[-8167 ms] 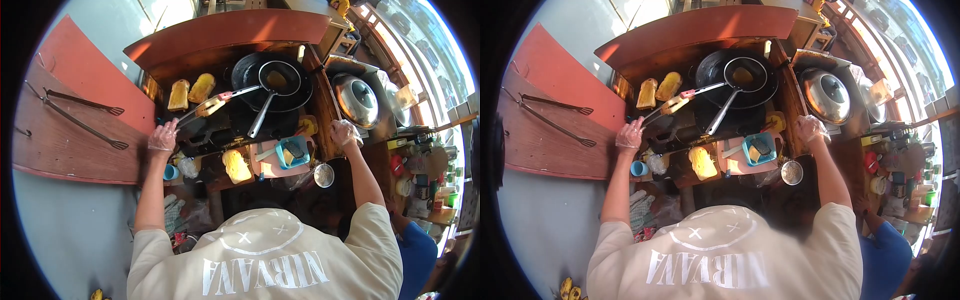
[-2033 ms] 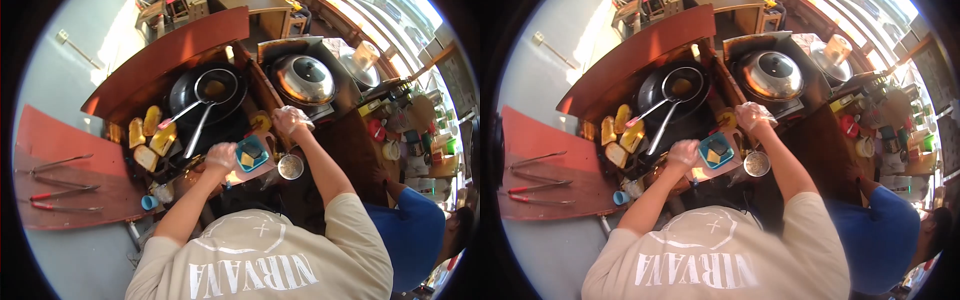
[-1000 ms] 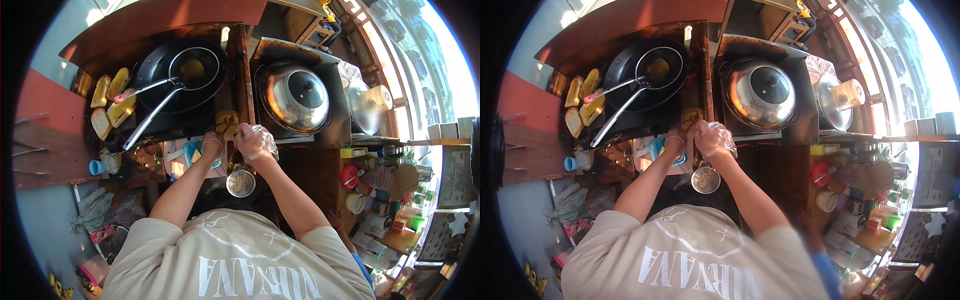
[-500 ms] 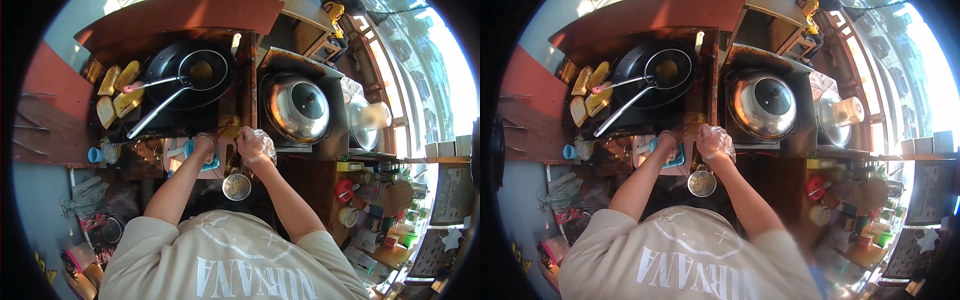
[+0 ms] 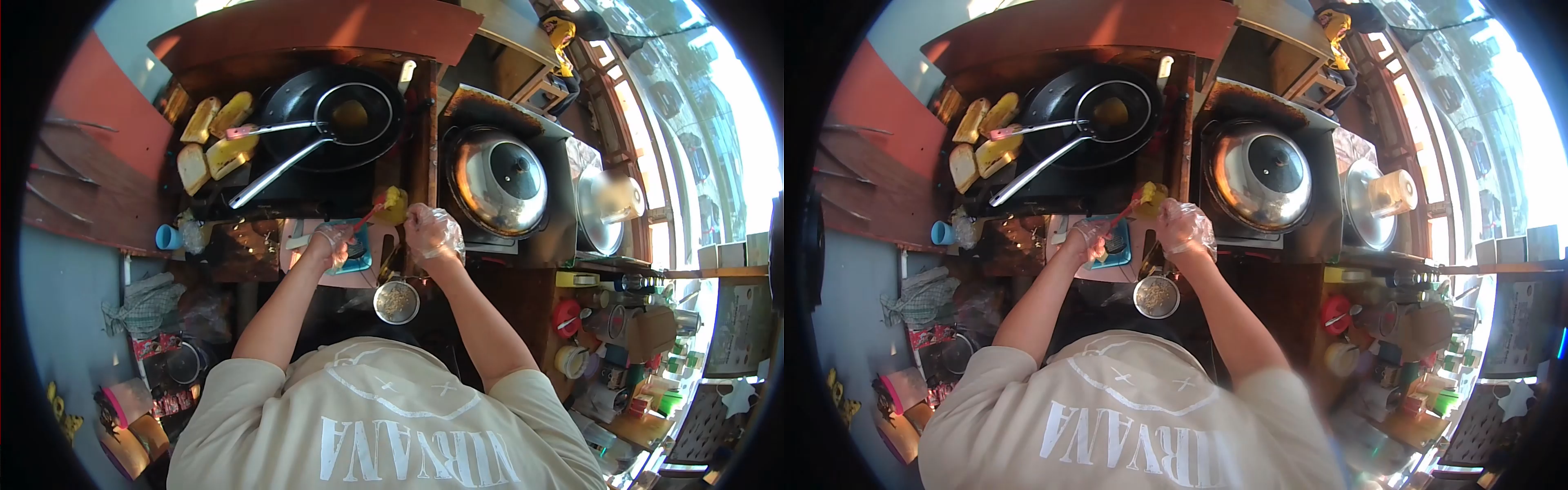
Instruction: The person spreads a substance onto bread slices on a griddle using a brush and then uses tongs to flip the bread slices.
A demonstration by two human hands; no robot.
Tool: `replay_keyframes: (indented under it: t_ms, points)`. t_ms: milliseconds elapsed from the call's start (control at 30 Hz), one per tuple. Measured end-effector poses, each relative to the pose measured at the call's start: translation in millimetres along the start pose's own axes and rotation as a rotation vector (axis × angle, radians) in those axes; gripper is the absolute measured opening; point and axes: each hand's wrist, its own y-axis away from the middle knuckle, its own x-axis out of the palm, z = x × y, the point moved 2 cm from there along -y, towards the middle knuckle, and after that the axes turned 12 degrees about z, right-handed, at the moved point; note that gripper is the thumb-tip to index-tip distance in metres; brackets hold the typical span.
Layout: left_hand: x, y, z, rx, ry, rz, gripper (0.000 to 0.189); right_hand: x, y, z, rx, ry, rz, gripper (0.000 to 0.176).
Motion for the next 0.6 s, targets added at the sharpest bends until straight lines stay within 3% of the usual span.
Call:
replay_keyframes:
  t_ms: [33,133,300,500,600]
  points:
    - [-6,8,2,-0.046,0.138,0.055,0.016,2,0,-2,-0.019,0.013,-0.013,0.021]
    - [-19,48,-9,-0.053,0.125,-0.067,0.017,8,-4,-4,0.0,0.091,-0.042,0.018]
    - [-90,135,-22,0.003,0.144,-0.155,0.015,2,0,7,0.056,0.049,-0.07,0.016]
    - [-209,238,-56,0.013,0.28,-0.262,0.015,31,-14,-26,0.074,0.004,-0.091,0.019]
    - [-274,251,-99,0.136,0.235,-0.351,0.012,31,-12,-28,0.127,0.054,-0.08,0.019]
